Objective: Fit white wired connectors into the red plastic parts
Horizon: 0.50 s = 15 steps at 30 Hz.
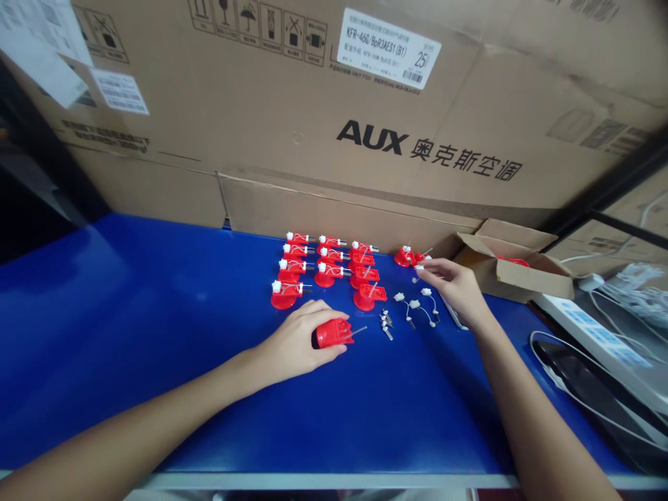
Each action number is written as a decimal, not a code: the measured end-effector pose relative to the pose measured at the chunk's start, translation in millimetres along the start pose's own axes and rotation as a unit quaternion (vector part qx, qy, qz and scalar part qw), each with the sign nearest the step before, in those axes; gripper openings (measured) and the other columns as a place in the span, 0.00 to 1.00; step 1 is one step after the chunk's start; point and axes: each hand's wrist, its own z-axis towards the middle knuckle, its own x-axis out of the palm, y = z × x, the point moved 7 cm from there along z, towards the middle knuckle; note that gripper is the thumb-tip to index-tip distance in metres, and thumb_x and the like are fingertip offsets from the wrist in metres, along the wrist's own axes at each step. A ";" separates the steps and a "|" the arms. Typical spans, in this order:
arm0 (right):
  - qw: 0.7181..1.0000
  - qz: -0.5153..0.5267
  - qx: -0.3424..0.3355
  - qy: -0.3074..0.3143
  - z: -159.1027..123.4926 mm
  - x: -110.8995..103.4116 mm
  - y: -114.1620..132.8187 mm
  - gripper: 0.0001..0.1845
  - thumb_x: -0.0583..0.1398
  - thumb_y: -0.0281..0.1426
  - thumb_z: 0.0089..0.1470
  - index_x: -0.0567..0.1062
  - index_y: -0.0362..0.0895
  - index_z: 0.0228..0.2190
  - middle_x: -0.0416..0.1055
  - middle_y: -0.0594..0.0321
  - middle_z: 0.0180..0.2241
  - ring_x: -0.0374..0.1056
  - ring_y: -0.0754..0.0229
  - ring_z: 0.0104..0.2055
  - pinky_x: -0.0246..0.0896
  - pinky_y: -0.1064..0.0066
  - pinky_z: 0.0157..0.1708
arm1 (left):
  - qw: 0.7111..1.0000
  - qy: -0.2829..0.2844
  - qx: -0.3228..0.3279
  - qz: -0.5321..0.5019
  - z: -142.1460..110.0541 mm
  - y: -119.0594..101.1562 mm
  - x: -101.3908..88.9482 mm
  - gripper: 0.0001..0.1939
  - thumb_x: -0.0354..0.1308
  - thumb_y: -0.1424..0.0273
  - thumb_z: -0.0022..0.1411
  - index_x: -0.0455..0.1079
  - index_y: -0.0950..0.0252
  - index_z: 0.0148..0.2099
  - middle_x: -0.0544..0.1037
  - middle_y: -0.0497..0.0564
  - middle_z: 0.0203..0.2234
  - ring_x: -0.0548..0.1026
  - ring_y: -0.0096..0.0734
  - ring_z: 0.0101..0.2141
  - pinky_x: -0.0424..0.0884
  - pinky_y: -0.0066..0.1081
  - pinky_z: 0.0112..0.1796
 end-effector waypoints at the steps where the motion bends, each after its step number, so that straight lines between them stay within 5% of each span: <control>1: 0.997 0.077 0.001 0.001 -3.0 1.3 7.6 0.16 0.63 0.39 0.46 0.73 0.43 0.37 0.75 0.57 0.36 0.71 0.56 0.38 0.65 0.68 0.38 | 1.000 -0.007 -0.001 -0.001 0.0 0.6 -1.1 0.19 0.61 0.66 0.53 0.68 0.61 0.48 0.73 0.52 0.39 0.71 0.37 0.41 0.67 0.37 0.44; 6: 0.969 0.244 -0.017 0.044 -23.9 21.2 48.8 0.19 0.68 0.34 0.41 0.73 0.46 0.37 0.72 0.60 0.37 0.68 0.58 0.41 0.64 0.68 0.40 | 0.996 -0.067 -0.028 -0.046 -0.1 5.1 -9.0 0.22 0.65 0.66 0.50 0.65 0.62 0.47 0.74 0.51 0.41 0.72 0.36 0.41 0.68 0.35 0.44; 15: 0.941 0.271 -0.075 0.188 -71.4 72.1 100.7 0.12 0.66 0.27 0.45 0.74 0.47 0.35 0.70 0.63 0.35 0.63 0.63 0.35 0.58 0.69 0.35 | 0.992 -0.117 0.042 -0.026 -3.5 -12.0 -24.2 0.18 0.64 0.64 0.51 0.67 0.64 0.43 0.74 0.51 0.38 0.72 0.34 0.39 0.67 0.34 0.41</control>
